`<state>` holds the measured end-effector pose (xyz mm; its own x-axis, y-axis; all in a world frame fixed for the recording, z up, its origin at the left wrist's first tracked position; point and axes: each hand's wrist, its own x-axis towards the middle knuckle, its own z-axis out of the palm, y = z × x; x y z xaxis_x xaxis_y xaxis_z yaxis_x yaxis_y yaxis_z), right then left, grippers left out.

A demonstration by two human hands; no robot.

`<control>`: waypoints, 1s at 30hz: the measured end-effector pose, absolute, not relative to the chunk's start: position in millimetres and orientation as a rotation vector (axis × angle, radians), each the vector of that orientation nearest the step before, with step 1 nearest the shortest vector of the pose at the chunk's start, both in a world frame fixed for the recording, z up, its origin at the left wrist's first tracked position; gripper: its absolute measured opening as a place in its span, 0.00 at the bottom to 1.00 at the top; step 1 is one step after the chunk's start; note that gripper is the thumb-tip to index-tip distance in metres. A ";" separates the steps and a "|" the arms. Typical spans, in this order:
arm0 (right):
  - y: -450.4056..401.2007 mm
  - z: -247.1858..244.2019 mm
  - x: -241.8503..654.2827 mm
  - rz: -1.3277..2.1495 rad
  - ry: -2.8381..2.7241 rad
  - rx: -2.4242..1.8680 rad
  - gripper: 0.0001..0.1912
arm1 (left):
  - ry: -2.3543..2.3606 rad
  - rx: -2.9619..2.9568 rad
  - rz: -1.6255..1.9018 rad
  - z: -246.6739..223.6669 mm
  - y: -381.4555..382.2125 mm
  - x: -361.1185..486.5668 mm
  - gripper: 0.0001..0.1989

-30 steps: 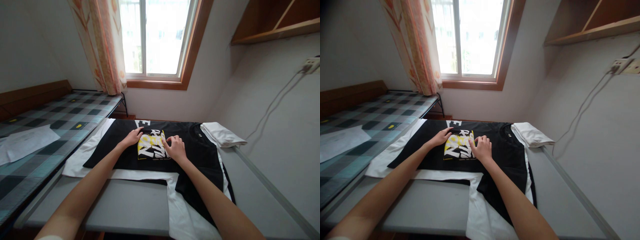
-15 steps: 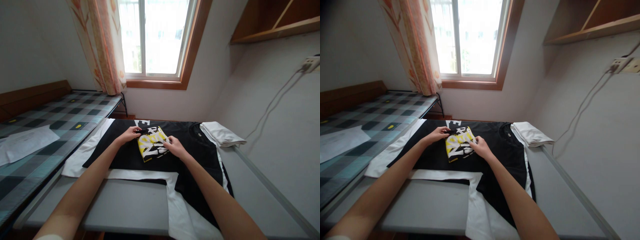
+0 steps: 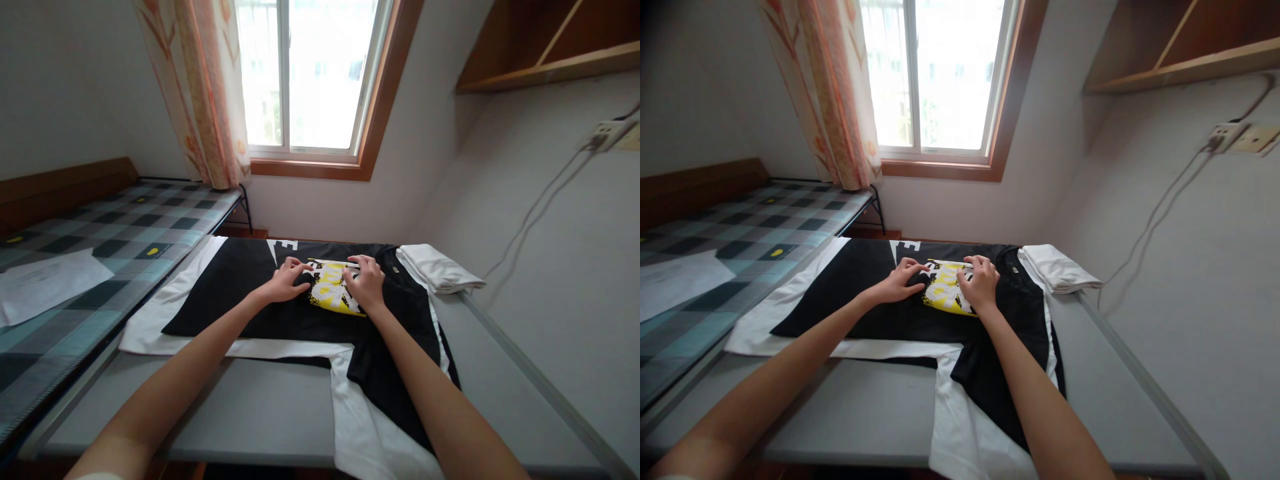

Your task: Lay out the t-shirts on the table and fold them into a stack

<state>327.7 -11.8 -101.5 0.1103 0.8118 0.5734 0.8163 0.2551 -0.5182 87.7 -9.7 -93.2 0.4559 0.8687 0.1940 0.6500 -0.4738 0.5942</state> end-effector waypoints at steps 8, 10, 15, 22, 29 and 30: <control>-29.5 -112.4 295.4 -0.025 -2.340 -1.543 0.33 | 1.228 2.571 0.519 -118.2 -24.6 109.2 0.27; -25.7 -116.7 297.1 0.012 -2.401 -1.587 0.34 | 1.240 2.582 0.516 -120.4 -23.9 108.6 0.28; -15.3 -113.8 313.2 0.050 -2.389 -1.658 0.33 | 1.222 2.644 0.485 -118.6 -24.2 106.2 0.29; -2.2 -121.0 347.2 0.108 -2.003 -1.879 0.31 | 1.049 2.977 0.701 -115.0 -29.5 105.6 0.33; -1.4 -119.1 352.0 0.085 -1.784 -1.999 0.25 | 0.728 3.364 0.722 -108.8 -34.7 112.7 0.16; -1.9 -118.1 351.1 0.086 -1.755 -2.021 0.25 | 0.722 3.394 0.719 -108.2 -35.7 113.8 0.16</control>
